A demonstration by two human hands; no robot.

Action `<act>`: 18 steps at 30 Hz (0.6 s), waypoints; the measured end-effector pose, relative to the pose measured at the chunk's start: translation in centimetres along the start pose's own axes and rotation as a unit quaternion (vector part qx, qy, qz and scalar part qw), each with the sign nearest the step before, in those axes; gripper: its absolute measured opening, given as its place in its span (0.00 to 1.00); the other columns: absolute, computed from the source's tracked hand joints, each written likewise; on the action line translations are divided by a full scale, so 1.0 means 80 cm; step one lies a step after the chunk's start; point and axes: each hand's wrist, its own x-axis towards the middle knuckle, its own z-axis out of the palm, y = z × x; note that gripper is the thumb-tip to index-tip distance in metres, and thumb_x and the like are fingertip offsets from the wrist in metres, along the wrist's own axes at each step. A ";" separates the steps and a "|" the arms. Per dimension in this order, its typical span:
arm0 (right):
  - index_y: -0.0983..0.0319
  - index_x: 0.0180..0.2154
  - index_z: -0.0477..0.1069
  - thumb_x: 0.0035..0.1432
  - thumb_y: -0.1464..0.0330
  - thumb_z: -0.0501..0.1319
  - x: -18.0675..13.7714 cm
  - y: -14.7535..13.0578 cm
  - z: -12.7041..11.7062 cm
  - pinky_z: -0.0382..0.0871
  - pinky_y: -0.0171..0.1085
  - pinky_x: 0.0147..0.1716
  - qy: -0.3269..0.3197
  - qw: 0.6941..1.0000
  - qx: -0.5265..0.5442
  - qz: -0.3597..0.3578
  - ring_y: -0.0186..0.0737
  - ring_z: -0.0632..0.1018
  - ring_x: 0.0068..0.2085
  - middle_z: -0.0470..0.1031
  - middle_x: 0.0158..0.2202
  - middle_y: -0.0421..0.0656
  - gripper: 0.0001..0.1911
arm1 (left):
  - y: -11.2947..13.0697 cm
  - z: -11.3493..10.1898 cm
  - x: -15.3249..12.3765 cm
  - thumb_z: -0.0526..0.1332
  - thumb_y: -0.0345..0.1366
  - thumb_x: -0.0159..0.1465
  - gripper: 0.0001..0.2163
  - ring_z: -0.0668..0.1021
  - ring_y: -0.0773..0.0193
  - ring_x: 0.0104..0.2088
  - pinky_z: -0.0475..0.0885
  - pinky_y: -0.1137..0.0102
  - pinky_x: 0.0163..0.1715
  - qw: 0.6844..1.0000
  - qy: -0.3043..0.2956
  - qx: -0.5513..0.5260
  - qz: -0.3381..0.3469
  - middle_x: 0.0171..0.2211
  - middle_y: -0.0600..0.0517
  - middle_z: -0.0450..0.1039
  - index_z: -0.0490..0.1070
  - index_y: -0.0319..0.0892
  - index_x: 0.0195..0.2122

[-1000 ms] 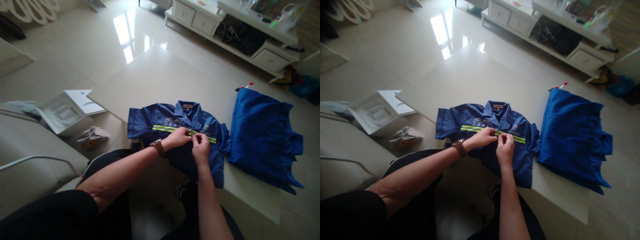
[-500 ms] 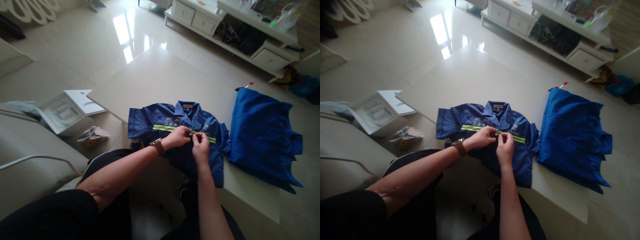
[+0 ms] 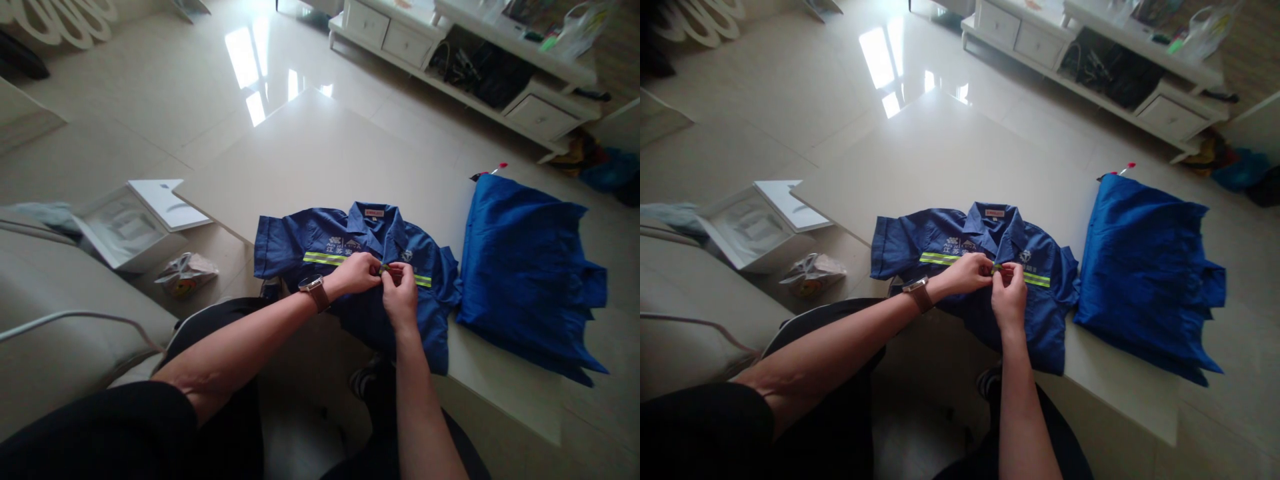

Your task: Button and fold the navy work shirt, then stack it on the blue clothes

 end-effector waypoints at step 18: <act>0.41 0.74 0.54 0.72 0.51 0.51 0.013 0.068 0.015 0.46 0.80 0.64 -0.196 0.898 -0.393 0.035 0.61 0.42 0.77 0.48 0.78 0.43 0.32 | -0.084 -0.015 0.031 0.52 0.55 0.71 0.34 0.34 0.30 0.77 0.37 0.18 0.62 0.958 -0.045 0.261 -0.114 0.80 0.55 0.34 0.45 0.64 0.77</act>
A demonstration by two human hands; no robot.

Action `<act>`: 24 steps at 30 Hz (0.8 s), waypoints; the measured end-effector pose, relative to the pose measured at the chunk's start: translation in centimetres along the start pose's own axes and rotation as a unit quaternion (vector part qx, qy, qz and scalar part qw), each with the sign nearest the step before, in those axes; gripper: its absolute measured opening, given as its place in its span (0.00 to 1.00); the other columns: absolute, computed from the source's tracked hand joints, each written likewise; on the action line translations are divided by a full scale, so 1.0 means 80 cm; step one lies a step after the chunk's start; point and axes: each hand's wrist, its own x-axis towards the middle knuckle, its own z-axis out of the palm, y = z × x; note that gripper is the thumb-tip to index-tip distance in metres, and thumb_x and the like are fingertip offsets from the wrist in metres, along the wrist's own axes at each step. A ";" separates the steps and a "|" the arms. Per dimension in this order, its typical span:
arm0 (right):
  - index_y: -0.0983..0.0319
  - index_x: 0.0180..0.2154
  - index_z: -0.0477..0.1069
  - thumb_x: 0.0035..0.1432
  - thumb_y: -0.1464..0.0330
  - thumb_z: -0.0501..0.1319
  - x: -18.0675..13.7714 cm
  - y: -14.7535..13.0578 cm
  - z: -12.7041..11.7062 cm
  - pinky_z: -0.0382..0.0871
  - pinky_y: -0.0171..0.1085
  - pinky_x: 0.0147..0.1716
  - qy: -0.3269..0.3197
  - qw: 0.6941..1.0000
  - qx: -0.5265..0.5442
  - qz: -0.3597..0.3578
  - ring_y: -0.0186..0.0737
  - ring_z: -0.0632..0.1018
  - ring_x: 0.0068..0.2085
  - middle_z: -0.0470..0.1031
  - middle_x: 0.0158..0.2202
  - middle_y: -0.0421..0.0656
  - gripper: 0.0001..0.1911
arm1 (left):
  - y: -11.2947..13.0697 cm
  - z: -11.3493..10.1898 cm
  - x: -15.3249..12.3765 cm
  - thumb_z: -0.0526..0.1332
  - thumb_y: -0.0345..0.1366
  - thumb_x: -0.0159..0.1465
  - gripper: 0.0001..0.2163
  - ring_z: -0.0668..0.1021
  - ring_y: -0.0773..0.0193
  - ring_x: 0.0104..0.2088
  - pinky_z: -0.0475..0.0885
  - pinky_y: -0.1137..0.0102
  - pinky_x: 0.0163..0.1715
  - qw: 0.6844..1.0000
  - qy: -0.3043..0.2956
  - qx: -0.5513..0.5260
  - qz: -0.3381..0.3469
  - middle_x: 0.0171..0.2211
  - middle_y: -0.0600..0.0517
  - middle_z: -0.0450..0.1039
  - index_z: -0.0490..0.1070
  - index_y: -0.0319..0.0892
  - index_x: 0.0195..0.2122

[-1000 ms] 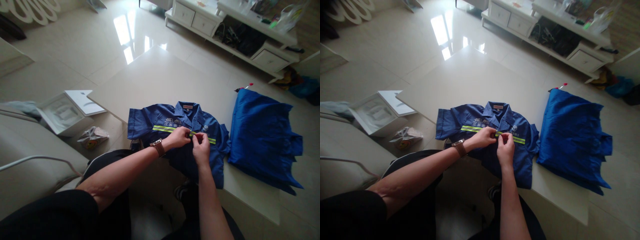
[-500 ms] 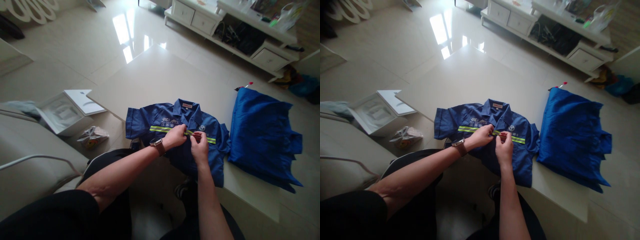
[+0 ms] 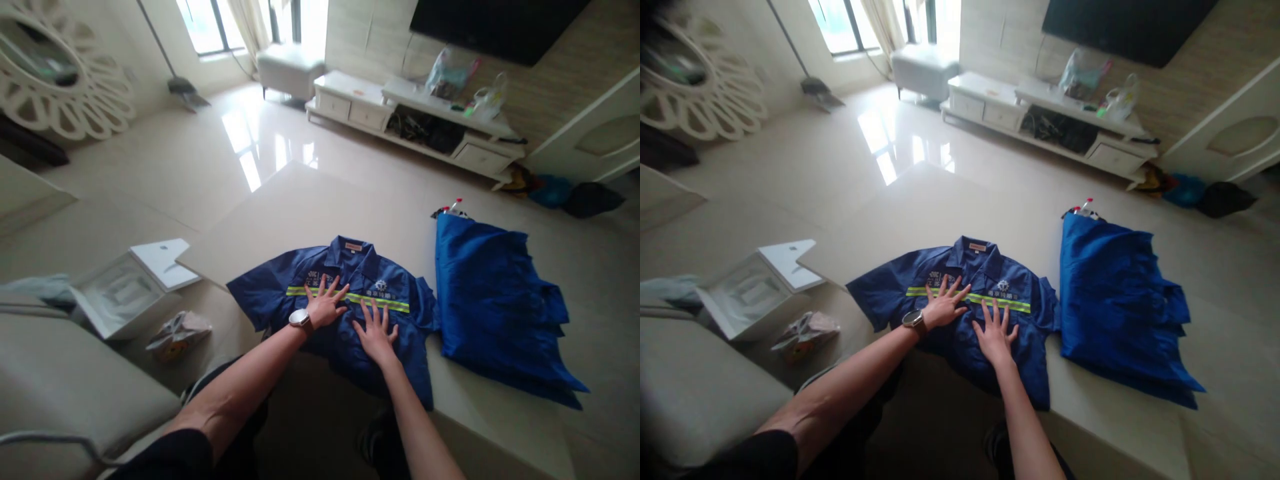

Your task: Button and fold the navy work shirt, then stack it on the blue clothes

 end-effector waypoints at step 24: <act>0.65 0.65 0.66 0.64 0.57 0.53 -0.066 0.093 -0.011 0.63 0.63 0.63 0.123 0.951 0.166 0.230 0.67 0.65 0.70 0.63 0.70 0.63 0.33 | -0.128 -0.064 -0.081 0.58 0.43 0.65 0.35 0.59 0.37 0.74 0.66 0.42 0.63 0.957 0.143 -0.056 -0.247 0.76 0.36 0.52 0.57 0.47 0.74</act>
